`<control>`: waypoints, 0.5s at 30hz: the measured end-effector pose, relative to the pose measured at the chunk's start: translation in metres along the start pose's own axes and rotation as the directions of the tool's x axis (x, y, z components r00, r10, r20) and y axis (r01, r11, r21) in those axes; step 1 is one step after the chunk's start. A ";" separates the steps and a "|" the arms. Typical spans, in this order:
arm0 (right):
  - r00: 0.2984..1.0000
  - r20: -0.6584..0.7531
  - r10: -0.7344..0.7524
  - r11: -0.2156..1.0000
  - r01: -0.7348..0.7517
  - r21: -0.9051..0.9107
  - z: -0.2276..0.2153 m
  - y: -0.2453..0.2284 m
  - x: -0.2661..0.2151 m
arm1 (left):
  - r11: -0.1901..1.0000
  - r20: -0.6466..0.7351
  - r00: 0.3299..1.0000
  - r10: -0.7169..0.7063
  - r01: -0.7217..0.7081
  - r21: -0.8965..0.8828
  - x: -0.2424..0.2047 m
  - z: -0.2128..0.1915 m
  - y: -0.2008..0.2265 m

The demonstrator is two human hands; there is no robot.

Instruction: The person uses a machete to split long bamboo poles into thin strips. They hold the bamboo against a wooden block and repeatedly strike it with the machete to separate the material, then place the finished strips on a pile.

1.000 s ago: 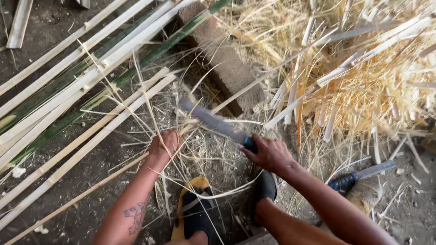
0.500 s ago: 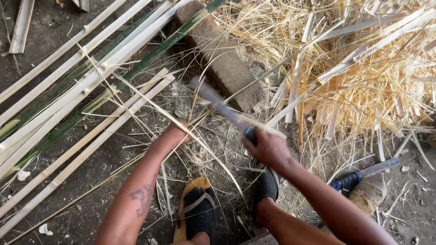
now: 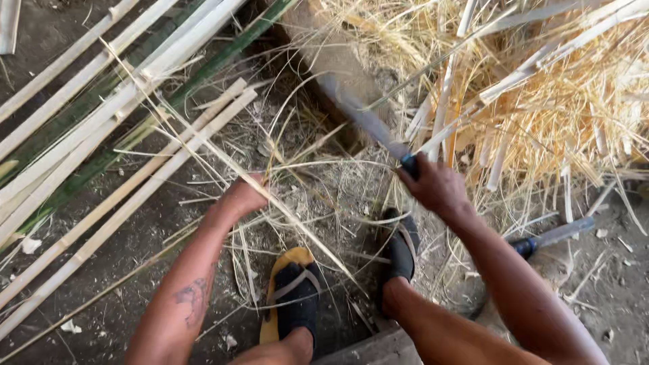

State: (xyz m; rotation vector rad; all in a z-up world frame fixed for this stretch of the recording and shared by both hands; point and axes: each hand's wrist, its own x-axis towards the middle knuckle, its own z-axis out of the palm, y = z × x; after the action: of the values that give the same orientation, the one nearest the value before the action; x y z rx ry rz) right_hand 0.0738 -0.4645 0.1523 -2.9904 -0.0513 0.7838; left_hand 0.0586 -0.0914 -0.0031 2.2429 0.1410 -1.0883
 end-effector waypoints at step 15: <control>0.938 -0.171 0.301 0.950 -0.280 0.139 -0.019 0.091 0.056 | 0.981 -0.071 0.981 -0.183 0.187 0.053 -0.055 -0.019 -0.038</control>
State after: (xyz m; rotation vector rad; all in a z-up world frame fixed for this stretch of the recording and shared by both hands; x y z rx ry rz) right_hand 0.1337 -0.5535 0.1363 -2.9834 0.4378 0.4933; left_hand 0.0224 -0.0409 0.0278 2.3575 0.3551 -1.1277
